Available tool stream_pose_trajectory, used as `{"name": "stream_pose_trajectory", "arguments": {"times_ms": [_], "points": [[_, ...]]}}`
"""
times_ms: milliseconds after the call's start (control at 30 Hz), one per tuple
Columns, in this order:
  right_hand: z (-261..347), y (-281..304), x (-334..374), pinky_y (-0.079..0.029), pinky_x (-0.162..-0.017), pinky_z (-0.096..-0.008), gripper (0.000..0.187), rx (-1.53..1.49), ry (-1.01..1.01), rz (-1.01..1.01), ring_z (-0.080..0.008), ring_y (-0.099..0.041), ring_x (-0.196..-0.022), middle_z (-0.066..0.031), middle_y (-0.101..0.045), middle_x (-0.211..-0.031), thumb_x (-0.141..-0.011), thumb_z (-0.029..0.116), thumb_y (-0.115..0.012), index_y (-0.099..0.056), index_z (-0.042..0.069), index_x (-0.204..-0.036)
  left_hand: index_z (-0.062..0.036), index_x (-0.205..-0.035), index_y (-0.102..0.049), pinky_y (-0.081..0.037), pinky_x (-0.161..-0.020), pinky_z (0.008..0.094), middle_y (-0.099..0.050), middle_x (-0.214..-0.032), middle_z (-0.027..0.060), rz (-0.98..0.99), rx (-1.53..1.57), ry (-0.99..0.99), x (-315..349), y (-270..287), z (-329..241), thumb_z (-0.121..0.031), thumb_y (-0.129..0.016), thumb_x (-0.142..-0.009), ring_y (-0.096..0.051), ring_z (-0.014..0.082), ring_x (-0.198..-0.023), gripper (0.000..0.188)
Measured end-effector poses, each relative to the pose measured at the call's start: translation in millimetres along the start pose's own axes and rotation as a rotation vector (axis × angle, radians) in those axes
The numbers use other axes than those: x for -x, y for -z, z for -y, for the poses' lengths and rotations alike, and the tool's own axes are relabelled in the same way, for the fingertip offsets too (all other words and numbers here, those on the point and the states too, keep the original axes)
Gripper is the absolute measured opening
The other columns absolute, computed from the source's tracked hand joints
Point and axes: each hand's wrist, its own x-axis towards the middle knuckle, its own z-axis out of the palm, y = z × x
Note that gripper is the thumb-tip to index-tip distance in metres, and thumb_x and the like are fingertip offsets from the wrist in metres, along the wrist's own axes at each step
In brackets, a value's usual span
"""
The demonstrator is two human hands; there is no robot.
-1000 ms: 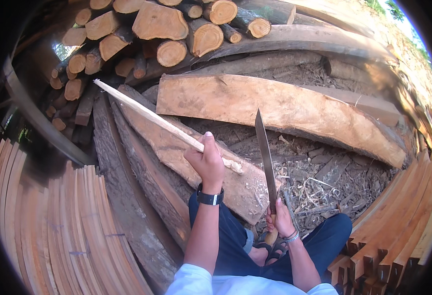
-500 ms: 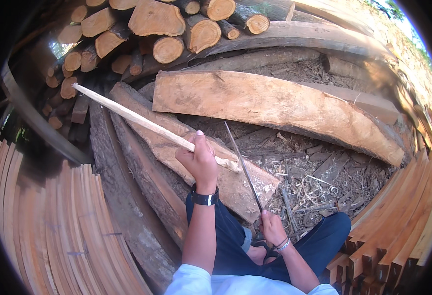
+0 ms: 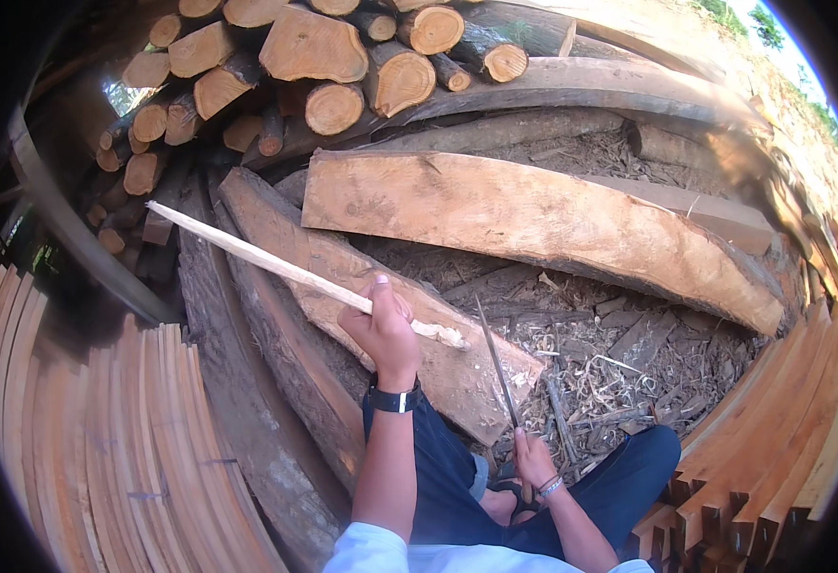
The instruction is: The person whittles and shapes a long piece of wood using a large blade, removing shavings from different sides.
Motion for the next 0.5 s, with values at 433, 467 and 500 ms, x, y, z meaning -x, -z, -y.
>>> {"name": "stream_pose_trajectory", "arguments": {"times_ms": [433,467,500], "points": [[33,17,17,-0.044,-0.057,-0.047,0.043,-0.061,0.174,-0.094,-0.0361,-0.062,-0.058,-0.0187,-0.057,-0.057,-0.101,0.029,-0.04,-0.053,-0.001,-0.075,-0.0144,-0.054,-0.022,-0.017,-0.04,0.0275,-0.022,-0.043,-0.0021,-0.056,0.083,0.024,28,27,-9,-0.015,-0.041,-0.095,-0.018,0.0086,-0.036,0.045],[33,14,19,-0.046,-0.059,-0.0487,0.042,-0.028,0.16,-0.079,-0.04,-0.063,-0.063,-0.0218,-0.058,-0.059,-0.1,0.03,-0.043,-0.054,-0.002,-0.076,-0.0146,-0.054,-0.021,-0.017,-0.04,0.0275,-0.022,-0.043,-0.0021,-0.089,0.05,0.028,35,29,-6,-0.015,-0.041,-0.095,-0.018,0.0087,-0.036,0.045],[33,12,21,-0.046,-0.06,-0.0489,0.042,-0.072,0.118,-0.028,-0.0412,-0.063,-0.064,-0.0226,-0.058,-0.06,-0.099,0.031,-0.044,-0.054,-0.003,-0.076,-0.0134,-0.054,-0.023,-0.018,-0.04,0.0274,-0.023,-0.043,-0.0018,-0.071,0.061,0.007,41,33,-6,-0.014,-0.041,-0.095,-0.019,0.0089,-0.036,0.045]]}}
